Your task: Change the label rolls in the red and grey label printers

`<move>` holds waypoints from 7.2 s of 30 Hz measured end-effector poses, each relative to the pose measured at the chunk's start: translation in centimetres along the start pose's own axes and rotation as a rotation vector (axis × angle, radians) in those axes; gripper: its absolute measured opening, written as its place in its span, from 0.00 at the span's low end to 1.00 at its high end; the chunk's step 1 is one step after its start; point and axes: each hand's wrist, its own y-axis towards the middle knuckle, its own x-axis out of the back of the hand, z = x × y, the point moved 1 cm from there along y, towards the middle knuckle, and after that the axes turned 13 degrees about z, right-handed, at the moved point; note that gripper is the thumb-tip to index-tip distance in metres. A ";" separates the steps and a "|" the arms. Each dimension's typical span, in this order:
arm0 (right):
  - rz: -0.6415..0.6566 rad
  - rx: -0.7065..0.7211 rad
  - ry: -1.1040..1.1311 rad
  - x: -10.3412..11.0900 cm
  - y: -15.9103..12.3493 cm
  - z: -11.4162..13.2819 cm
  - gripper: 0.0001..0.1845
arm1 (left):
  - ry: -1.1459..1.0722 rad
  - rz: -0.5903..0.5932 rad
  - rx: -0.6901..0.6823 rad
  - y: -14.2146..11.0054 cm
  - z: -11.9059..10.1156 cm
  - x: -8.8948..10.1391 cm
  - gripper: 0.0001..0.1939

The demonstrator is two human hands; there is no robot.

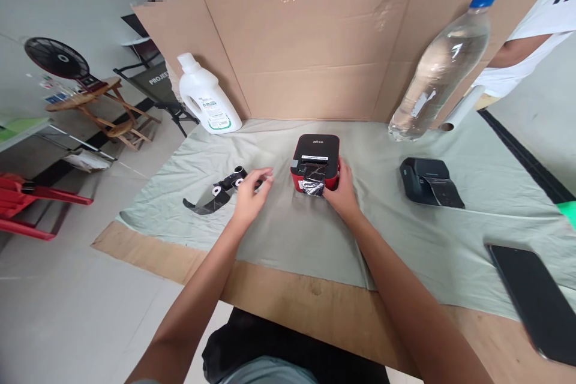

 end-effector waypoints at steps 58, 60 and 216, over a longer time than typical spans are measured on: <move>1.048 -0.417 -0.917 1.2 16.1 9.1 0.12 | -1.195 0.063 0.057 7.7 2.5 -8.7 0.08; 1.098 -0.495 -1.011 0.7 16.3 9.0 0.07 | -1.198 0.061 0.042 7.7 2.5 -8.7 0.08; 0.284 0.123 0.420 1.0 3.2 19.0 0.13 | -0.249 0.368 -0.301 3.2 -10.5 7.7 0.16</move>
